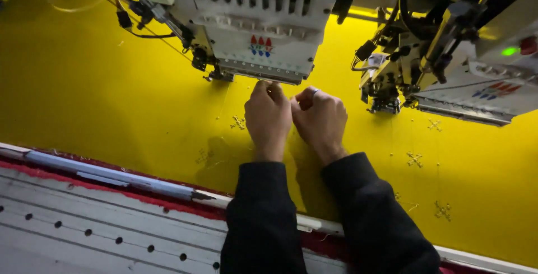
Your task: The person threads a white thread through the needle area of an industrial embroidery machine. They pull the thread through multiple guides and tension points, then tie a knot and pull the thread through the needle eye. The person repeats this process for several needles.
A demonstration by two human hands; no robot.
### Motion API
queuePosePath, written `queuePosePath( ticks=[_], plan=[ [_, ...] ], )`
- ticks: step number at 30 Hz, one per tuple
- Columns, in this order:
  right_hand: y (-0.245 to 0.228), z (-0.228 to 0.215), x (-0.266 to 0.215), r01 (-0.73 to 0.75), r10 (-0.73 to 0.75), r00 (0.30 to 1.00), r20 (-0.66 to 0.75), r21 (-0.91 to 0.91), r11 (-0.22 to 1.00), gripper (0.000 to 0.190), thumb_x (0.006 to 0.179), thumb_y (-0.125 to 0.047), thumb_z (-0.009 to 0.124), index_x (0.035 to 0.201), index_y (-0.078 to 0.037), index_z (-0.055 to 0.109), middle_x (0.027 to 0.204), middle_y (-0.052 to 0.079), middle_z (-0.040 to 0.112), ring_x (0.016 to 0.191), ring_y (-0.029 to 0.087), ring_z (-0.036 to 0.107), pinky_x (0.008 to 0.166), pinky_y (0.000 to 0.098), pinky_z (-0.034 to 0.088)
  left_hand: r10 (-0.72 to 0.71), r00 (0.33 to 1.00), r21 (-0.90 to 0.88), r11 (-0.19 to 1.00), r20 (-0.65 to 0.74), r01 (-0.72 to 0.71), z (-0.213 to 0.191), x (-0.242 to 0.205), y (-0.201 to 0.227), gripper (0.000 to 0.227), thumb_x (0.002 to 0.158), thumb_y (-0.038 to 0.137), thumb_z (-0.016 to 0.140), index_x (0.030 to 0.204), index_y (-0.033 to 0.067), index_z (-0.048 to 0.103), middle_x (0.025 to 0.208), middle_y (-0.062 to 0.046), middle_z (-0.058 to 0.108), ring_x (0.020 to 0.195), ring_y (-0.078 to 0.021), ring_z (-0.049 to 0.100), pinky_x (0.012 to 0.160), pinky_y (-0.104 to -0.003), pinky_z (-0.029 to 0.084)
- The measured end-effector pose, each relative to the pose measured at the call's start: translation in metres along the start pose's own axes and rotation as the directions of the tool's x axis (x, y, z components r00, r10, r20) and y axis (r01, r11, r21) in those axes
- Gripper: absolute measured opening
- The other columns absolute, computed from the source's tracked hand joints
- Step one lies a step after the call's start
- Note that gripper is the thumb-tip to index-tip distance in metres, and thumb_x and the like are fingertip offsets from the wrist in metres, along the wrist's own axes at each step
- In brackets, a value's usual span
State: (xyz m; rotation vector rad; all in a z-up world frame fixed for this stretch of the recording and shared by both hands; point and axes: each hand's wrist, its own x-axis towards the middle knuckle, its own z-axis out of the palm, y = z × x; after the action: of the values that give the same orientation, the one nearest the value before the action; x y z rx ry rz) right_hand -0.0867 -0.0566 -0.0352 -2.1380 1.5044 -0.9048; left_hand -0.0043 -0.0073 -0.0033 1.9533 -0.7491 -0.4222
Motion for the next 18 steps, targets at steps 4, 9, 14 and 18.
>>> queuePosePath(
  ticks=[4, 9, 14, 18],
  plan=[
    [0.0, 0.001, -0.003, -0.003, 0.005, 0.997, -0.072, 0.031, 1.0, 0.012, 0.083, -0.029, 0.076, 0.08, -0.018, 0.08, 0.073, 0.007, 0.075, 0.074, 0.035, 0.073, 0.072, 0.0485, 0.059, 0.034, 0.999, -0.073, 0.997, -0.015, -0.035, 0.023, 0.015, -0.027, 0.034, 0.103, 0.031, 0.052, 0.111, 0.0046, 0.072, 0.105, -0.019, 0.077, 0.103, -0.0409, 0.075, 0.092, -0.056, 0.06],
    [0.001, 0.006, -0.002, 0.038, -0.035, 0.99, -0.133, 0.021, 0.999, 0.008, 0.083, -0.025, 0.078, 0.079, -0.018, 0.08, 0.067, 0.006, 0.074, 0.07, 0.034, 0.073, 0.072, 0.0479, 0.059, 0.073, 0.997, -0.064, 0.995, 0.004, -0.072, 0.022, 0.01, -0.026, 0.029, 0.099, 0.026, 0.056, 0.11, 0.0081, 0.076, 0.106, -0.014, 0.077, 0.102, -0.0356, 0.076, 0.089, -0.052, 0.061],
    [-0.002, 0.006, 0.0, 0.037, -0.03, 0.992, -0.121, 0.063, 0.997, 0.009, 0.085, -0.024, 0.08, 0.08, -0.017, 0.08, 0.069, 0.006, 0.074, 0.07, 0.03, 0.073, 0.074, 0.0442, 0.06, 0.093, 0.996, -0.074, 0.993, -0.017, -0.094, 0.024, 0.011, -0.025, 0.027, 0.099, 0.023, 0.057, 0.11, 0.0065, 0.076, 0.107, -0.016, 0.077, 0.103, -0.0369, 0.076, 0.089, -0.053, 0.061],
    [0.002, 0.008, 0.0, 0.034, -0.026, 0.992, -0.12, 0.068, 0.997, 0.01, 0.083, -0.023, 0.082, 0.078, -0.016, 0.079, 0.067, 0.008, 0.072, 0.069, 0.034, 0.072, 0.071, 0.0493, 0.059, 0.104, 0.994, -0.087, 0.99, -0.04, -0.107, 0.03, 0.011, -0.032, 0.025, 0.097, 0.023, 0.059, 0.109, 0.009, 0.077, 0.107, -0.014, 0.077, 0.102, -0.0343, 0.076, 0.089, -0.052, 0.062]
  ],
)
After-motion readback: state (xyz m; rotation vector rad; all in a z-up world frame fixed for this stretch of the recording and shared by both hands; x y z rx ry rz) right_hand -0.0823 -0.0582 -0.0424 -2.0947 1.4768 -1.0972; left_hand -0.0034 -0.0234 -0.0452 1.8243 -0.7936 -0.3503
